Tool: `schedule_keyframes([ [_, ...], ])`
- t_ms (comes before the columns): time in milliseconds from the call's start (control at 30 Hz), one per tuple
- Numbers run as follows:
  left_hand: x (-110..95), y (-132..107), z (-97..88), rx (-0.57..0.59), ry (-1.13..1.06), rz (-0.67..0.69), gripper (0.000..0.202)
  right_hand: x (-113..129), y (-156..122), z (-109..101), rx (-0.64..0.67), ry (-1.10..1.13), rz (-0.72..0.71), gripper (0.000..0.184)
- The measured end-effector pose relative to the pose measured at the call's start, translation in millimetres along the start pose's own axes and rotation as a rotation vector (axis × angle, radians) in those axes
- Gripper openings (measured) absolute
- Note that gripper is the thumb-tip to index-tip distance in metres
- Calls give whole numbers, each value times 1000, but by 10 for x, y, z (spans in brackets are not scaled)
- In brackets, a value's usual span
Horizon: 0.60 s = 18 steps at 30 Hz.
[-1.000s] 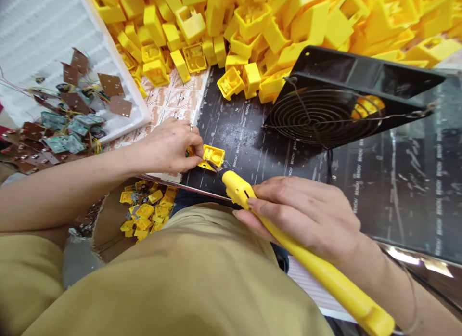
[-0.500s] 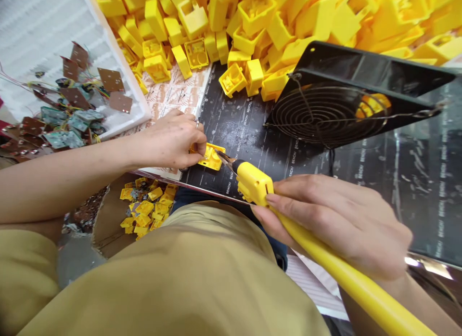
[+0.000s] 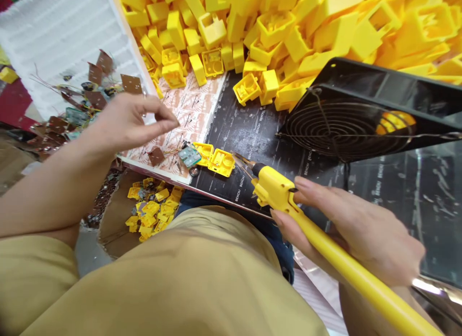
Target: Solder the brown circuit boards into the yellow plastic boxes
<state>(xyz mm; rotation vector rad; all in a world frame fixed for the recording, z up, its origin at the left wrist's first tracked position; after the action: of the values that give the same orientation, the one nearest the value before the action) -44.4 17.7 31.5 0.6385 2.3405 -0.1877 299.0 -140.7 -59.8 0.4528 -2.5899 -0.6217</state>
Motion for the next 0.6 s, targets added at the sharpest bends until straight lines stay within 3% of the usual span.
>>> schedule_keyframes([
  [67,158,-116,33,37,169,-20,35,89,50,-1,2,-17,-42,68],
  [133,252,-198,126,77,242,-27,46,263,116,-19,-17,11,3,59],
  [200,270,-230,258,96,252,-20,54,451,164,-44,-55,37,216,48],
  [267,236,-216,392,66,217,1,49,598,179,-67,-74,46,344,42],
  [433,124,-122,571,-22,-34,57,17,651,126,-106,-86,56,323,45],
  [600,20,-80,619,-18,137,211,21,600,132,-124,-107,73,291,50],
])
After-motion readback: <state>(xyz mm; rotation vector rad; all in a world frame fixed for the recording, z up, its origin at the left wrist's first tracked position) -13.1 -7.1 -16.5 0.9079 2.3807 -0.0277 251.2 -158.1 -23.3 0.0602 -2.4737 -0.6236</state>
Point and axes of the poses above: each hand's wrist, its own y-axis towards the middle knuckle, its own z-axis out of the palm, x = y × z, the point moved 1 cm from there along y, towards the middle knuckle, and after that the axes turned 11 degrees about -y, right-handed, at the moved point
